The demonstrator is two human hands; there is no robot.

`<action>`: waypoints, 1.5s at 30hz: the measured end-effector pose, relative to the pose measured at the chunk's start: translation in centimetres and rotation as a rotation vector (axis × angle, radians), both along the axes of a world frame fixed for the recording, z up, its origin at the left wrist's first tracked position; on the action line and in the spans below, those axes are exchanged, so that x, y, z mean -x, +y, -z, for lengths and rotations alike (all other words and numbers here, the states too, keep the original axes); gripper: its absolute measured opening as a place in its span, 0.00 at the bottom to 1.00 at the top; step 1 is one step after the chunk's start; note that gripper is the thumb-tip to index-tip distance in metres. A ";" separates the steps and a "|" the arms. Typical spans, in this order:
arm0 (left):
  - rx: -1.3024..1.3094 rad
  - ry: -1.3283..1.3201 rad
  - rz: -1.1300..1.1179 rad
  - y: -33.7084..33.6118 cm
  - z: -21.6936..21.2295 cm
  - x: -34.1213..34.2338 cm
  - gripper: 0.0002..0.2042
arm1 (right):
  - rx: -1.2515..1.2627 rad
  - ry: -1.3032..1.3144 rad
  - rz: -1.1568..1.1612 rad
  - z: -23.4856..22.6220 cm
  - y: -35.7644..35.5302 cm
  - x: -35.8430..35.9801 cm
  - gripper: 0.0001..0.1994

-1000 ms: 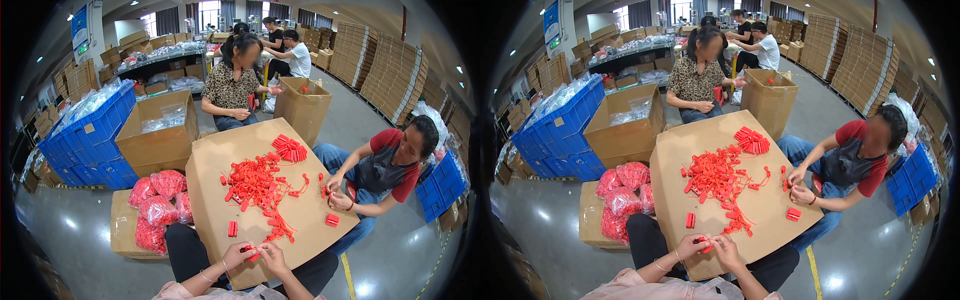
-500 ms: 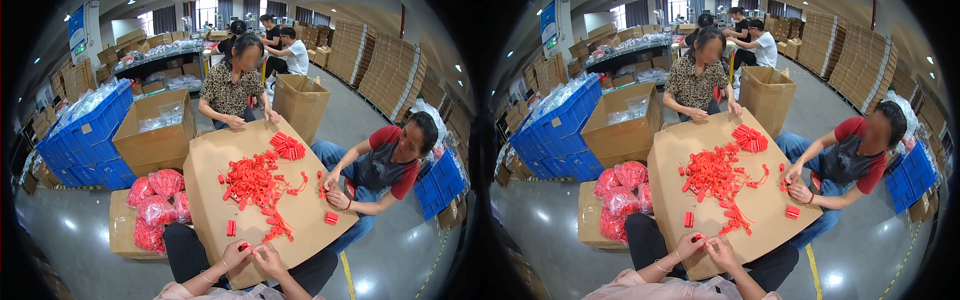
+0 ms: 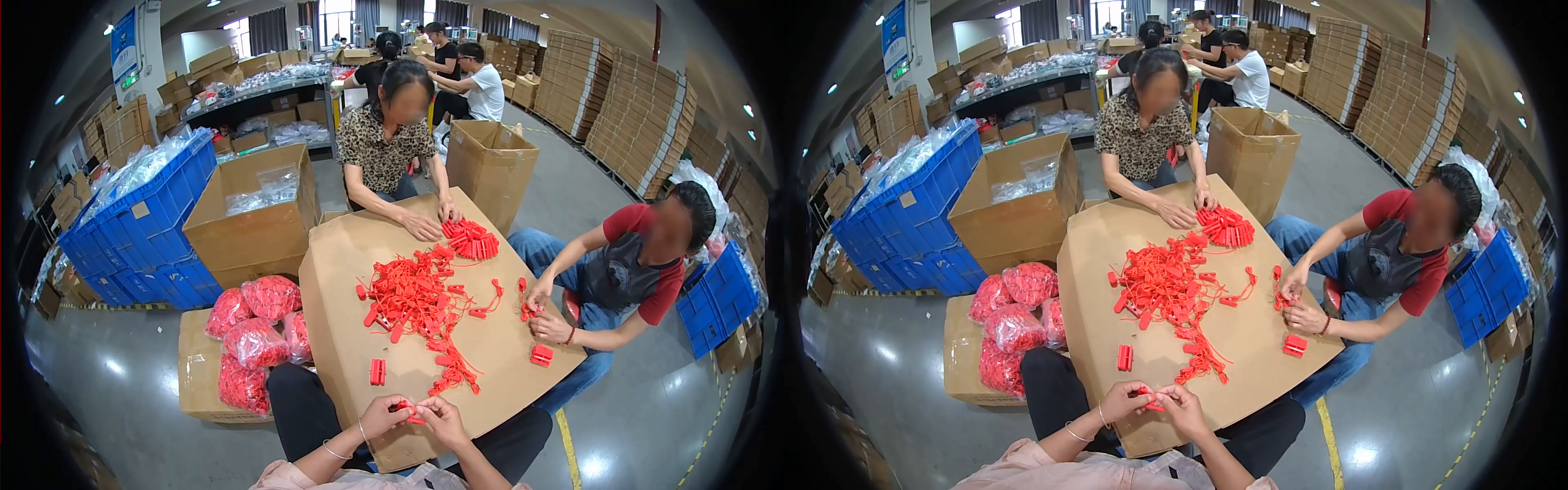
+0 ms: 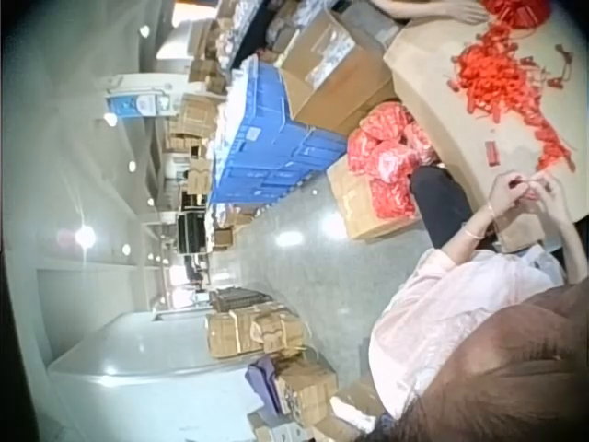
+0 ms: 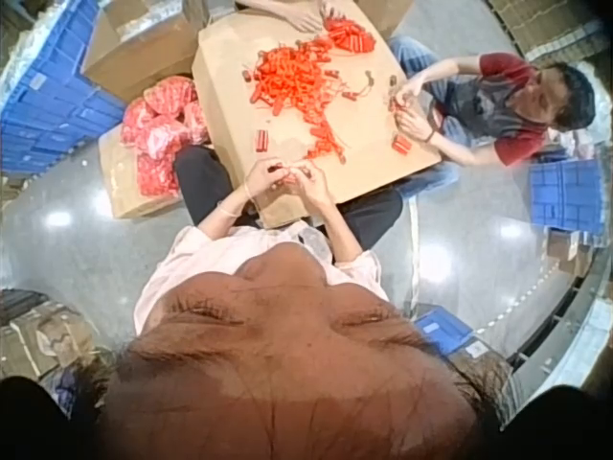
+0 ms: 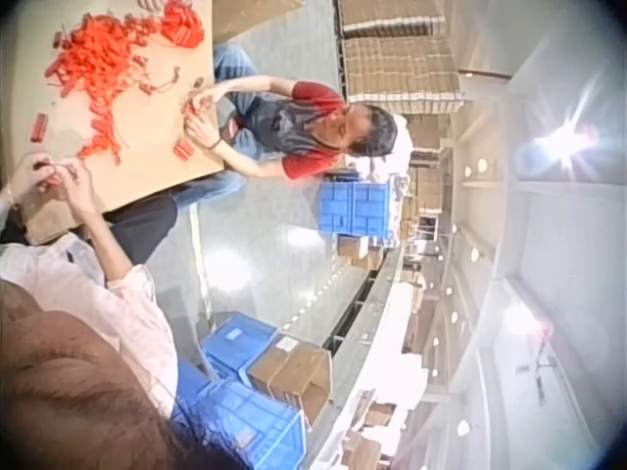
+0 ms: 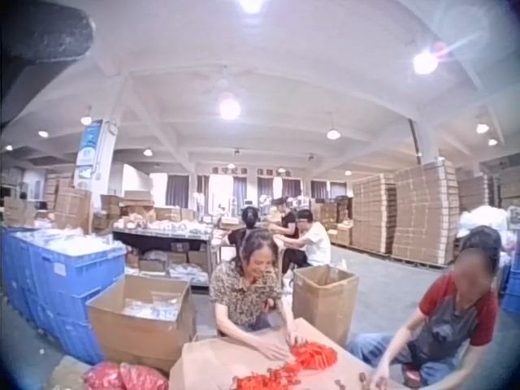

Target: Assembling red plastic tags by attaching strings to them.

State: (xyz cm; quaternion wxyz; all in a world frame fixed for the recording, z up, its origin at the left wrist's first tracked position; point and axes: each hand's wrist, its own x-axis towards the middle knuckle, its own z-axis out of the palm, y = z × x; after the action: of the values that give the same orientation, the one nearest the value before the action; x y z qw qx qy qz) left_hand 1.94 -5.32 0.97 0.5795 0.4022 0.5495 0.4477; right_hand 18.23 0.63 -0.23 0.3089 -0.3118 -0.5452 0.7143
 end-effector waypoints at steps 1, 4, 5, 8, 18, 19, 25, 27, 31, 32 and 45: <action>0.000 0.000 0.001 0.0 -0.2 0.1 0.06 | 0.016 0.028 -0.002 0.2 0.0 -0.1 0.04; 0.032 -0.056 0.025 0.1 -0.6 0.3 0.06 | -0.053 -0.030 0.029 0.3 -0.1 -0.1 0.04; 0.065 -0.100 -0.003 0.1 -0.7 0.3 0.07 | -0.052 -0.029 0.029 0.3 -0.2 0.0 0.04; 0.116 -0.142 0.009 0.2 -1.2 0.1 0.08 | -0.120 -0.051 0.043 -0.1 -0.3 0.0 0.04; 0.142 -0.321 -0.049 0.1 -0.7 -0.1 0.07 | 0.016 0.085 0.065 0.3 -0.8 0.4 0.06; 0.142 -0.321 -0.048 0.2 -0.5 0.0 0.07 | 0.067 0.139 0.040 0.8 -0.8 0.3 0.06; 0.063 -0.212 -0.207 0.1 -0.1 0.4 0.08 | 0.224 0.154 -0.134 -0.1 -1.2 -0.8 0.05; 0.040 -0.091 -0.214 0.0 -0.4 0.4 0.09 | 0.235 0.142 -0.149 -0.4 -1.2 -1.1 0.05; 0.086 -0.135 -0.075 -0.1 -0.8 0.6 0.09 | 0.236 0.080 -0.248 -0.6 -0.7 -2.4 0.06; 0.138 -0.182 0.014 -0.1 -0.8 0.7 0.09 | 0.236 0.079 -0.248 -0.8 -0.6 -2.6 0.06; 0.194 -0.044 0.401 -0.1 -2.3 1.9 0.09 | 0.190 0.024 -0.425 -2.5 0.3 -3.9 0.05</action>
State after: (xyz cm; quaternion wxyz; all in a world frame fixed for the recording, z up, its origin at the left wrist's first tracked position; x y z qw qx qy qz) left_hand 0.03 -5.37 3.26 0.7048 0.4359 0.4863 0.2770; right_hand 22.09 0.95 2.30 0.1271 -0.2090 -0.5254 0.8149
